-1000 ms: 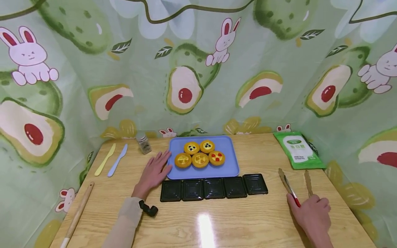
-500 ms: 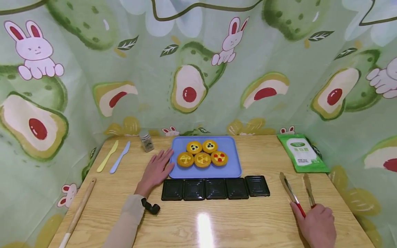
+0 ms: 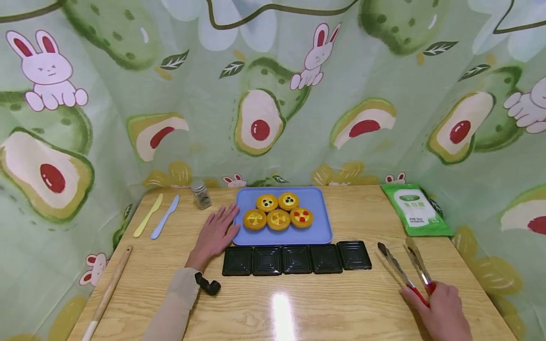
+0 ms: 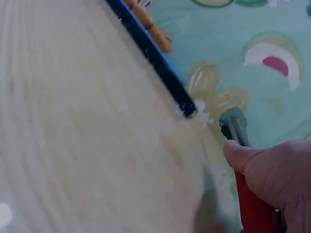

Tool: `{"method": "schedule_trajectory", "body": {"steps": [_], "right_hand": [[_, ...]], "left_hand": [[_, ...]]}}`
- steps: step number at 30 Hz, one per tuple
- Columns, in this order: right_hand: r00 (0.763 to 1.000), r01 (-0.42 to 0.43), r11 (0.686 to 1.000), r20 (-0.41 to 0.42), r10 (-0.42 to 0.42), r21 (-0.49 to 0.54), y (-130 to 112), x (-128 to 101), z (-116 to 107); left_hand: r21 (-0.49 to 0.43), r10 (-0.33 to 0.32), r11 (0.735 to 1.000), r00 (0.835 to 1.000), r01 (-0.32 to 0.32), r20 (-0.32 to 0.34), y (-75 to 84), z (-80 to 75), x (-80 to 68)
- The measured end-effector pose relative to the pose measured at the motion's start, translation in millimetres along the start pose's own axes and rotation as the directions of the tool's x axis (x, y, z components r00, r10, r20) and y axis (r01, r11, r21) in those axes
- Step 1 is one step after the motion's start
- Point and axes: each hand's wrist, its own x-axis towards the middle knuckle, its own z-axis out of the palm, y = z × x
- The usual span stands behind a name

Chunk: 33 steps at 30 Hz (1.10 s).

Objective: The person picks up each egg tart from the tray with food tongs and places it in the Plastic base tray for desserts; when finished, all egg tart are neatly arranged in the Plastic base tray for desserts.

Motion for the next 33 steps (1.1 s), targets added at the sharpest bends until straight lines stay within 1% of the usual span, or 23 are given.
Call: {"method": "schedule_trajectory", "body": {"steps": [1,3,6,8,11,14,19,22,26,33], "right_hand": [[1.0,0.016,1.0,0.01,-0.016,0.014,-1.5,0.2,-3.4],[0.999,0.018,0.999,0.033,-0.02,0.052,-9.0,1.6,-10.8],[0.998,0.034,0.996,0.051,-0.039,0.088,-26.3,2.6,-21.4],[0.998,0.053,0.995,0.032,-0.056,0.086,-40.6,3.2,-25.8],[0.992,0.126,0.991,-0.028,-0.125,0.05,-61.8,5.0,-27.1],[0.978,0.199,0.98,-0.064,-0.197,0.016,-81.3,10.8,-22.6],[0.955,0.293,0.956,-0.044,-0.293,-0.015,-108.3,24.4,-9.1],[0.94,0.338,0.94,-0.04,-0.34,-0.042,-121.3,31.9,-0.7],[0.925,0.377,0.924,-0.028,-0.38,-0.069,-136.2,40.9,6.8],[0.905,0.424,0.899,0.006,-0.426,-0.109,-153.1,56.0,18.4]], "left_hand": [[0.0,0.0,1.0,1.0,0.0,0.001,-0.1,-0.1,0.5],[-0.001,-0.002,1.0,1.0,0.002,0.003,-0.7,-0.1,1.7],[-0.006,-0.005,1.0,1.0,0.005,-0.005,-1.2,0.3,3.3],[-0.009,-0.003,1.0,1.0,0.003,-0.015,-1.7,1.3,4.8],[-0.018,-0.001,1.0,1.0,0.0,-0.024,-1.9,2.7,6.5],[-0.014,-0.009,1.0,1.0,0.009,-0.02,-1.5,2.8,6.4],[-0.003,-0.019,1.0,1.0,0.019,-0.005,-0.7,1.7,3.0],[-0.001,-0.014,1.0,1.0,0.014,-0.009,-0.4,1.7,2.1],[-0.008,-0.004,1.0,1.0,0.004,-0.013,0.2,2.0,2.4],[-0.013,-0.015,1.0,1.0,0.015,0.005,-1.4,2.1,3.1]]}}
